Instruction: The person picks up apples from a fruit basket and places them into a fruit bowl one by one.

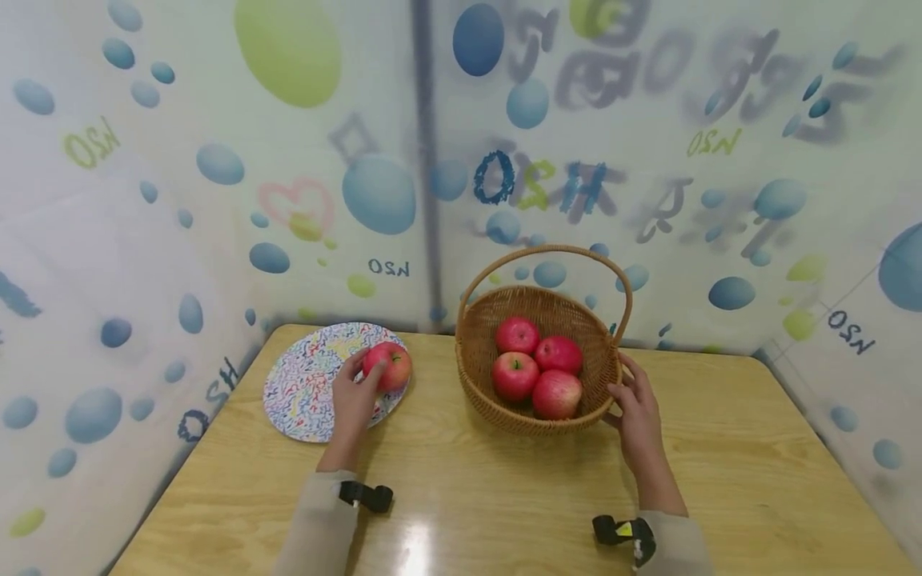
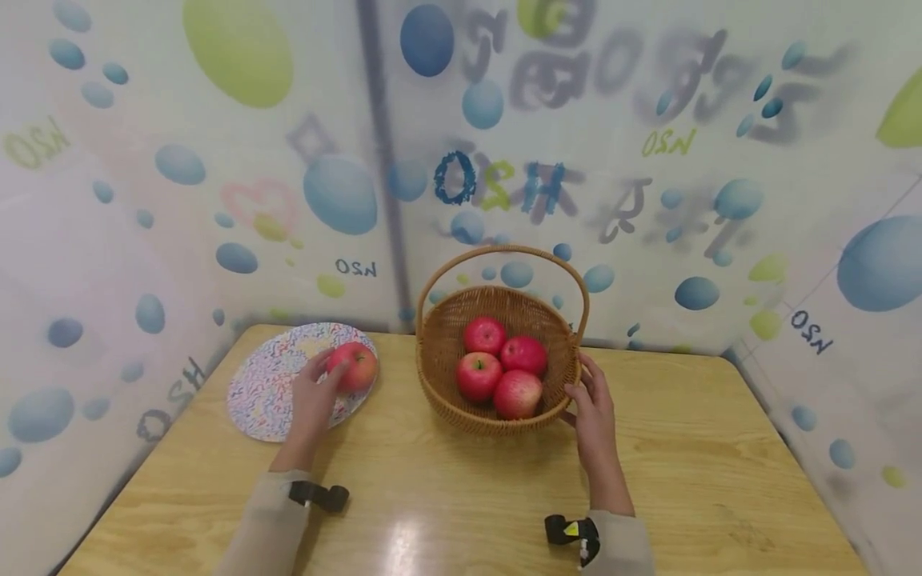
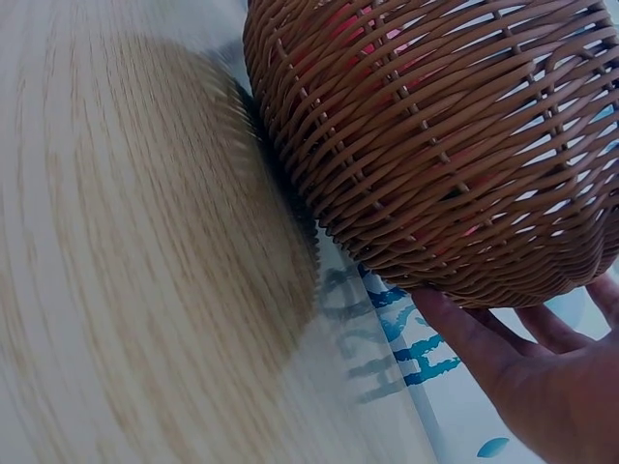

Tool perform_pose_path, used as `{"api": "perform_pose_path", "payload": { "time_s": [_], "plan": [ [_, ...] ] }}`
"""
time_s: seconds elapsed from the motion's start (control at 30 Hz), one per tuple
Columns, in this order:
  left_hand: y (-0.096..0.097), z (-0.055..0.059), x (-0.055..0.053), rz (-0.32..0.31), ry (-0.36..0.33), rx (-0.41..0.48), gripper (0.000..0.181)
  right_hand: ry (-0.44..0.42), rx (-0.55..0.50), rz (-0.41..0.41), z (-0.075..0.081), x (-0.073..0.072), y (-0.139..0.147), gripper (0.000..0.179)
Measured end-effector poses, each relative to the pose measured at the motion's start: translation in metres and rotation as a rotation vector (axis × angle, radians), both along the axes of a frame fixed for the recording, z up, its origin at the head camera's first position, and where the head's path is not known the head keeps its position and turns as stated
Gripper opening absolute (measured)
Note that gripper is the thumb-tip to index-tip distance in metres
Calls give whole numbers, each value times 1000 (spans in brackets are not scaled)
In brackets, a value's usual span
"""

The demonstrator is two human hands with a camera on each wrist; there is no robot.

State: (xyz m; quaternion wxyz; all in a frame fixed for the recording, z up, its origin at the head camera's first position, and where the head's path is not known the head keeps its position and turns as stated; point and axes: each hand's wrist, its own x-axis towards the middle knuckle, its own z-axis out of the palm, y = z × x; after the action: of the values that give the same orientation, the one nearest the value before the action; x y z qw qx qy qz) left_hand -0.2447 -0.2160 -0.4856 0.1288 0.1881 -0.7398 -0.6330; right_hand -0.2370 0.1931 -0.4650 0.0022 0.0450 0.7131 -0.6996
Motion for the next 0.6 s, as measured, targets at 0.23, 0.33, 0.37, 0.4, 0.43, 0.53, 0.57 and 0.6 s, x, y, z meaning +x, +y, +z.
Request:
{"api": "perform_pose_path", "payload": {
  "time_s": [0.23, 0.33, 0.37, 0.4, 0.43, 0.53, 0.57, 0.6],
  "plan": [
    [-6, 0, 0, -17, 0, -91, 57, 13, 19, 1, 0, -2, 0, 56],
    [-9, 1, 0, -23, 3, -108, 57, 10, 35, -4, 1, -1, 1, 56],
    [-10, 1, 0, -25, 12, -102, 56, 9, 38, -5, 1, -1, 1, 56],
    [-10, 1, 0, -27, 19, -93, 54, 7, 40, -6, 1, -1, 2, 56],
    [-11, 1, 0, -30, 25, -93, 52, 5, 45, -7, 0, -1, 2, 56],
    [-13, 2, 2, -41, 23, -117, 48, 0, 64, -1, -1, 0, 3, 56],
    [-13, 2, 3, -41, 19, -131, 47, -1, 73, 1, -1, 0, 3, 56],
    [-13, 2, 4, -42, 15, -148, 46, -1, 81, 3, -1, 0, 3, 56]
  ]
}}
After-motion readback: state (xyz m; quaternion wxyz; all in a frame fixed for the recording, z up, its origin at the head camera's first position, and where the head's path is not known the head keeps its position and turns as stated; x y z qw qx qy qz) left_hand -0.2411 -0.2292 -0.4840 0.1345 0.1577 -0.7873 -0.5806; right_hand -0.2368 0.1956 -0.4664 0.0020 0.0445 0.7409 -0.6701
